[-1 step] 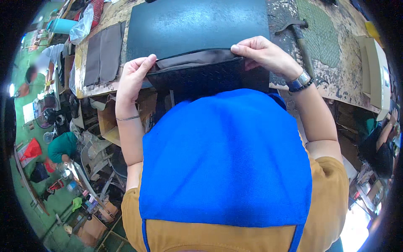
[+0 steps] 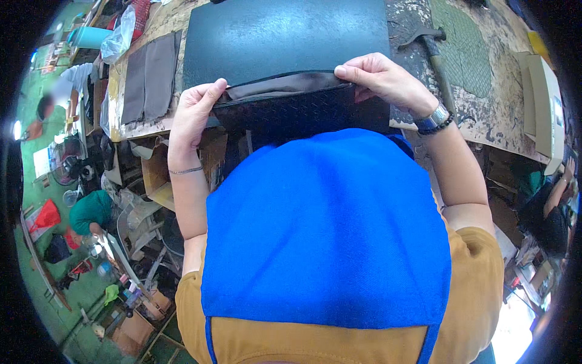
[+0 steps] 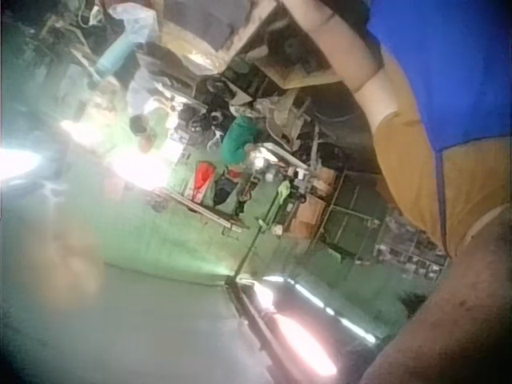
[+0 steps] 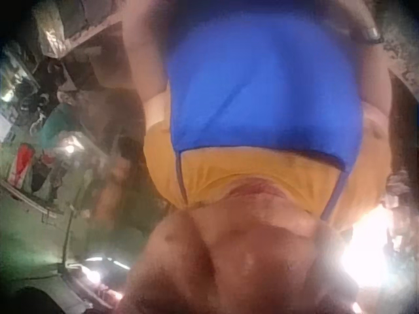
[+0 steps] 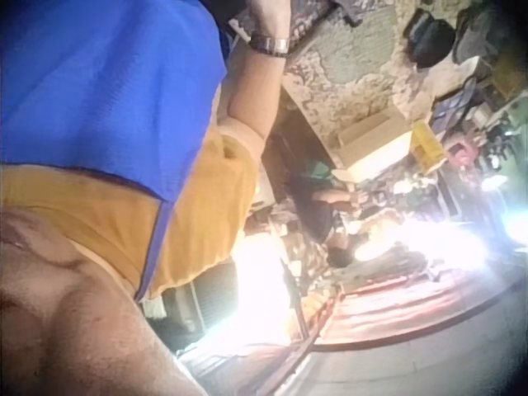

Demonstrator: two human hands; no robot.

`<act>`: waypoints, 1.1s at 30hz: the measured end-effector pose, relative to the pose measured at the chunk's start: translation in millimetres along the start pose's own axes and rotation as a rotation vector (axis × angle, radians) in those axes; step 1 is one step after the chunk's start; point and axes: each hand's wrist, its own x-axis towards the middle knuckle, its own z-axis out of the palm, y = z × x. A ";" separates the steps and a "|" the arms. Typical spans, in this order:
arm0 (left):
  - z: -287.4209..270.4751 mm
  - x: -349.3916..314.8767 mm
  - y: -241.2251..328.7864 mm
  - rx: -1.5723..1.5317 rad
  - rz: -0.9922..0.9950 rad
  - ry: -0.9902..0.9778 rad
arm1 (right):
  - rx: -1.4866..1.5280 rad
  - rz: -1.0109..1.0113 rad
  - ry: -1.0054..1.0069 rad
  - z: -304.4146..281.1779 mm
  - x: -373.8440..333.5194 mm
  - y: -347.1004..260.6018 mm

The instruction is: Aligning the lining and checking the edges of a woven leather pouch.

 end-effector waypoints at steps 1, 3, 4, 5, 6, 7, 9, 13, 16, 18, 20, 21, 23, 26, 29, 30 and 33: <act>3.8 -2.7 -0.8 -0.001 -0.013 0.038 | -0.012 -0.028 -0.012 0.5 -0.4 0.6; 3.4 -5.3 -2.4 0.030 -0.014 0.071 | -0.048 -0.032 0.030 8.4 -5.3 -5.2; 2.9 -6.6 -3.0 0.035 -0.017 0.074 | -0.042 -0.035 0.026 7.2 -5.1 -4.0; 4.9 -8.0 -3.6 0.001 -0.008 0.058 | -0.066 -0.041 0.005 3.5 -5.7 -1.0; 7.5 -10.1 -2.5 -0.035 0.001 0.046 | -0.092 -0.048 -0.020 1.5 -5.2 -0.2; 9.1 -12.1 -0.8 -0.065 0.013 0.036 | -0.097 -0.046 0.009 4.2 -7.4 -1.1; 12.3 -15.3 1.4 -0.084 0.023 0.036 | -0.125 -0.065 -0.003 4.9 -8.8 -3.3; 15.6 -20.8 3.6 -0.110 0.063 0.014 | -0.118 -0.052 -0.029 2.7 -11.0 -3.9; 17.6 -24.1 7.3 -0.104 0.064 0.014 | -0.111 -0.038 -0.024 4.6 -13.1 -5.2; 19.8 -24.7 8.6 -0.108 0.072 0.012 | -0.108 -0.026 -0.006 3.2 -11.9 -3.7; 21.0 -25.6 9.5 -0.073 0.091 0.021 | -0.209 -0.171 0.013 0.4 -9.0 -1.1; 21.3 -26.5 9.3 -0.041 0.109 0.028 | -0.209 -0.172 0.011 -0.1 -9.3 -4.1; 22.0 -29.5 12.2 -0.027 0.103 -0.004 | -0.393 -0.303 0.083 -3.4 -13.3 -18.2; 23.0 -31.3 14.2 -0.014 0.077 -0.043 | -0.665 -0.343 0.135 4.7 -17.1 -47.7; 25.3 -25.4 20.1 -0.023 0.003 -0.068 | -0.893 -0.538 0.293 18.3 -10.2 -56.5; 23.6 -24.7 24.6 0.057 -0.010 -0.101 | -1.019 -0.869 0.406 26.1 -3.6 -58.3; 23.2 -22.0 27.4 0.091 -0.043 -0.124 | -0.993 -0.935 0.261 53.5 0.3 -72.6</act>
